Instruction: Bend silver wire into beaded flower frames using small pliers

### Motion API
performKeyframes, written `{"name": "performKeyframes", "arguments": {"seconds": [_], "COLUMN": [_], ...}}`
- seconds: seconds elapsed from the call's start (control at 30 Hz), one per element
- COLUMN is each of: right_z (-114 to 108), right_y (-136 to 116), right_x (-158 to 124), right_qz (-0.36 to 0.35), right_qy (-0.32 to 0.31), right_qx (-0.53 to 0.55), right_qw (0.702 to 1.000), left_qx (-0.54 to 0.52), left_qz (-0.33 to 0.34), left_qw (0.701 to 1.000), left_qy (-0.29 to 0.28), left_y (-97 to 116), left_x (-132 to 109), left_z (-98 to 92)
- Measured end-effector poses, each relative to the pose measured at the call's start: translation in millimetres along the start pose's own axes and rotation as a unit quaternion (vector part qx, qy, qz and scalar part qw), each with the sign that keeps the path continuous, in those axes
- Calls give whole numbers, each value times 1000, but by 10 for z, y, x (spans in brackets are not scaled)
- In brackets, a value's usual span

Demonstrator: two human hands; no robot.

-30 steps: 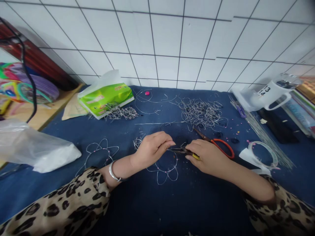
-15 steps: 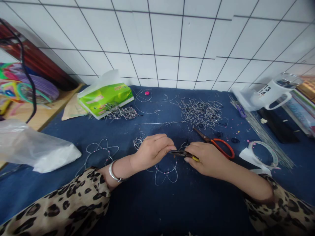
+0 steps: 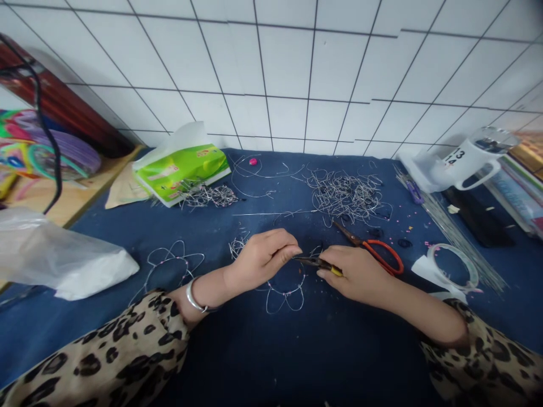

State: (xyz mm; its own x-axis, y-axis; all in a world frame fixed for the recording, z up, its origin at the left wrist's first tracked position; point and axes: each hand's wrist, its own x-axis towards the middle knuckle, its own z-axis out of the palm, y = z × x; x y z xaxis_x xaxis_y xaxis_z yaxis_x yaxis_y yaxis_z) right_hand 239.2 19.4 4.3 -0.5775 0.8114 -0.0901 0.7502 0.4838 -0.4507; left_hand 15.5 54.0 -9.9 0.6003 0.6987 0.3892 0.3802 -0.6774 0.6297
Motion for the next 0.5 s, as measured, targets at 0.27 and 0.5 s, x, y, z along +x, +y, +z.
{"name": "performKeyframes", "arguments": {"seconds": [0.27, 0.5], "right_z": [-64, -92], "right_y": [27, 61], "right_x": [6, 14], "right_qz": [24, 26], "right_qy": [2, 2], "right_qx": [87, 165], "right_qw": [996, 986], "left_qx": [-22, -5], "left_qz": [-22, 13], "left_qw": [999, 999], "left_qy": [8, 41], "left_y": [-16, -34], "left_x": [0, -17], "left_z": [-9, -29]}}
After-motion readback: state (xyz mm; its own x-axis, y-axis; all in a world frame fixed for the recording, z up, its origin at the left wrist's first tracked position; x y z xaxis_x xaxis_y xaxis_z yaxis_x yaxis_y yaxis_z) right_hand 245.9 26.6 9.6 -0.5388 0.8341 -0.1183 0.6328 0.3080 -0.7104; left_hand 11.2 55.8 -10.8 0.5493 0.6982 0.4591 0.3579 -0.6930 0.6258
